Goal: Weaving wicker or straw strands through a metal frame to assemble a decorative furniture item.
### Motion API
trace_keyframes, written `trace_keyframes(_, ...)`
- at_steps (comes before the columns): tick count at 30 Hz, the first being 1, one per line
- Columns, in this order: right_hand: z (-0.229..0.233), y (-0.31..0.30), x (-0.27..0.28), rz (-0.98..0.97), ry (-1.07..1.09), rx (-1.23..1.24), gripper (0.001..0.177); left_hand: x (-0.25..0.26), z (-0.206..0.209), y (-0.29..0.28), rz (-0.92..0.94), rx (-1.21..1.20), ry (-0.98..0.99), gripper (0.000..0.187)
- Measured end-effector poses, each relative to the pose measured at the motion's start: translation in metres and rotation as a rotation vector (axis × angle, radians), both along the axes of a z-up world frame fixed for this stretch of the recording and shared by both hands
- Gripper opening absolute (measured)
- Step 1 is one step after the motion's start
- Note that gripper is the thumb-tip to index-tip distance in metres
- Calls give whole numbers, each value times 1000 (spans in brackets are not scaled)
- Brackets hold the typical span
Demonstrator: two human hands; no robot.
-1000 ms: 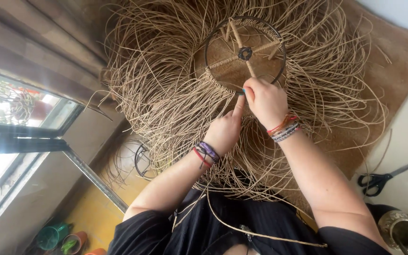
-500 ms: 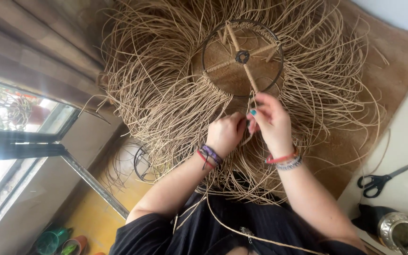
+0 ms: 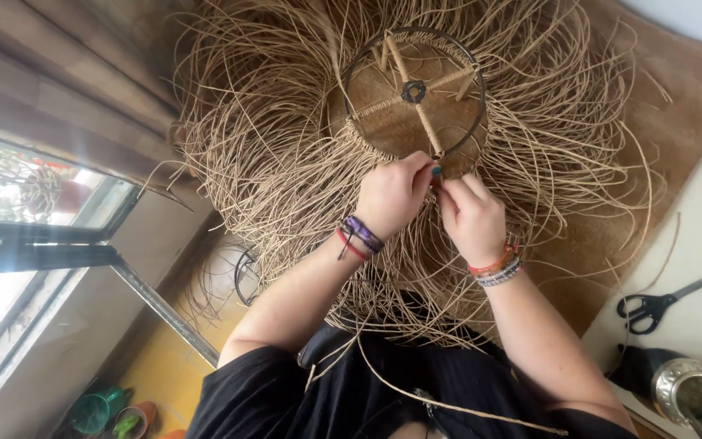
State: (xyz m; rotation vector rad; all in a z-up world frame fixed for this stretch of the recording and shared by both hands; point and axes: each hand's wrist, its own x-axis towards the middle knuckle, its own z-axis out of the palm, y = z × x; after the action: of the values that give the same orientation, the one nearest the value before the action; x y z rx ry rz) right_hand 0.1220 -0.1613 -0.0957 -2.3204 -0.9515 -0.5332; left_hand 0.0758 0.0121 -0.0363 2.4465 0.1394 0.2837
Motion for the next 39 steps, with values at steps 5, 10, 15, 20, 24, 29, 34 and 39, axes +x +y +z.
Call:
trace_keyframes(5, -3, 1, 3, -21, -208, 92, 17, 42, -26, 10, 35, -170, 186, 17)
trace_keyframes(10, 12, -1, 6, 85, -186, 39, 11, 39, -11, 41, -17, -379, 277, 18)
trace_keyframes(15, 29, -5, 21, 427, 433, -27, 17, -10, 93, 90, -239, -1235, -135, 23)
trace_keyframes(20, 43, 2, 13, 341, 813, -15, 17, -21, 87, 111, 40, -1446, -600, 59)
trace_keyframes(24, 47, 6, 5, 261, 1302, 268, 20, -16, 117, 79, 263, -1412, -677, 42)
trace_keyframes(29, 25, 12, -1, 323, 1401, 648, 21, -39, -19, 22, -276, -574, -334, 73)
trace_keyframes(34, 21, 9, 0, 361, 1471, 711, 19, -52, -31, 47, -145, 71, -318, 71)
trace_keyframes(39, 20, 7, 0, 382, 1495, 735, 18, -101, 56, 150, 451, 634, -243, 47)
